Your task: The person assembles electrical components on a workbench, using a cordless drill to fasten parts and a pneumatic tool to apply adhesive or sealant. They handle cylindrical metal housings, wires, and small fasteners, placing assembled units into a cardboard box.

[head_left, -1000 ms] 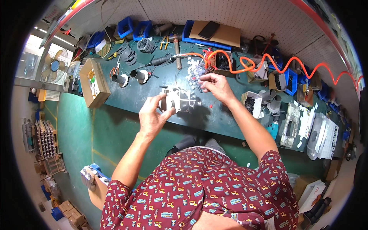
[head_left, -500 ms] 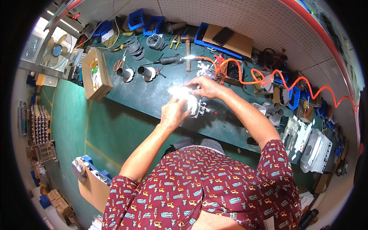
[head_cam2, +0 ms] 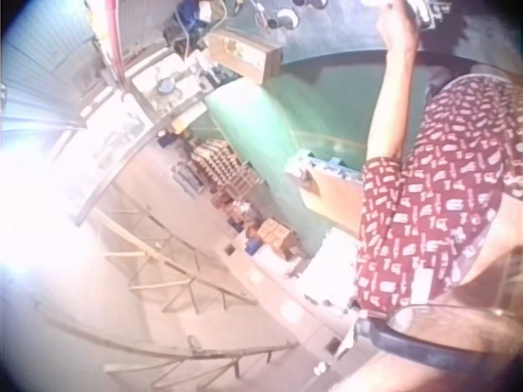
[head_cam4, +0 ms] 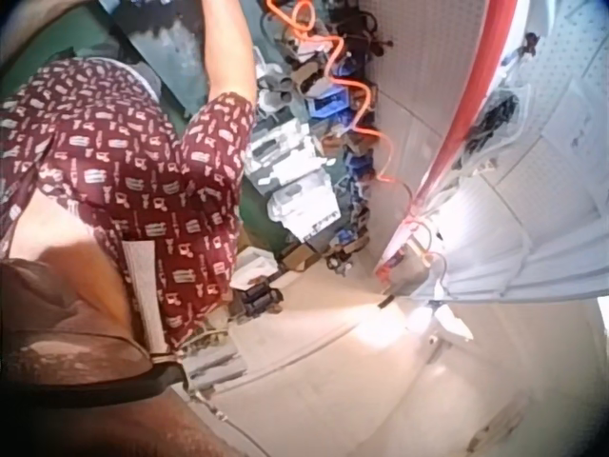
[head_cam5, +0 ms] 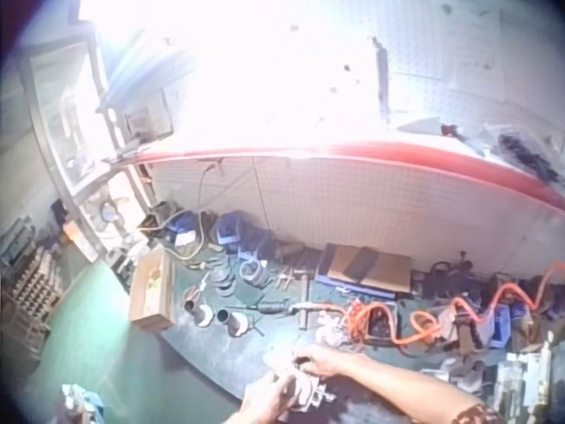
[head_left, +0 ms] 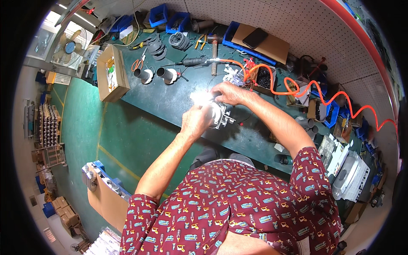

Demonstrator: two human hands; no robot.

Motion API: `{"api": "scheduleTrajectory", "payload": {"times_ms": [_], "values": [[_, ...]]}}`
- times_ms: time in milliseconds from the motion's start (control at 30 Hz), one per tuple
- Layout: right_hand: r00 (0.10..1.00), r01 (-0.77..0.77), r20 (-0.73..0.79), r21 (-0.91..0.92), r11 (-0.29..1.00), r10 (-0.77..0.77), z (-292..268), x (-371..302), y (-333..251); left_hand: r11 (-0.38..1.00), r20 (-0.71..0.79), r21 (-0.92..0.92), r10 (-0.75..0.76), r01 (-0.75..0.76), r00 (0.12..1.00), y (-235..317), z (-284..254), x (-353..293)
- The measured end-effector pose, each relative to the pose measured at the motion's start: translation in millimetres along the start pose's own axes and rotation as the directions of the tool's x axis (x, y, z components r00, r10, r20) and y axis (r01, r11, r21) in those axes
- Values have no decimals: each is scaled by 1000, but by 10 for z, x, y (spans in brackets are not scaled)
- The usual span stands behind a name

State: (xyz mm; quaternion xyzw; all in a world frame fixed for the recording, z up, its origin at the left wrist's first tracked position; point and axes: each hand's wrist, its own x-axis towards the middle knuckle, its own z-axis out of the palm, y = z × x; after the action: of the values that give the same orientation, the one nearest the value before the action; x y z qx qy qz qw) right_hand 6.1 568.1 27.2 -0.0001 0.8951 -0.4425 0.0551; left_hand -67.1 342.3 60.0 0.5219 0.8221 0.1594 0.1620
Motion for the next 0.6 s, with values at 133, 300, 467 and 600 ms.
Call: {"api": "scheduleTrajectory", "payload": {"times_ms": [133,300,467,600], "values": [[1000,-10,7,-5,1000,10,-22,27,3,1000,-9,3,-5,5,1000,-26,47,2],[1000,-18,13,-22,1000,18,-35,43,-6,999,-1,43,9,-9,1000,-58,75,30],[998,-18,52,-75,997,22,-26,103,26,991,-7,111,79,-78,997,-121,163,76],[1000,-1,20,-33,999,2,-3,108,77,978,-20,154,147,-142,989,-167,171,122]]}}
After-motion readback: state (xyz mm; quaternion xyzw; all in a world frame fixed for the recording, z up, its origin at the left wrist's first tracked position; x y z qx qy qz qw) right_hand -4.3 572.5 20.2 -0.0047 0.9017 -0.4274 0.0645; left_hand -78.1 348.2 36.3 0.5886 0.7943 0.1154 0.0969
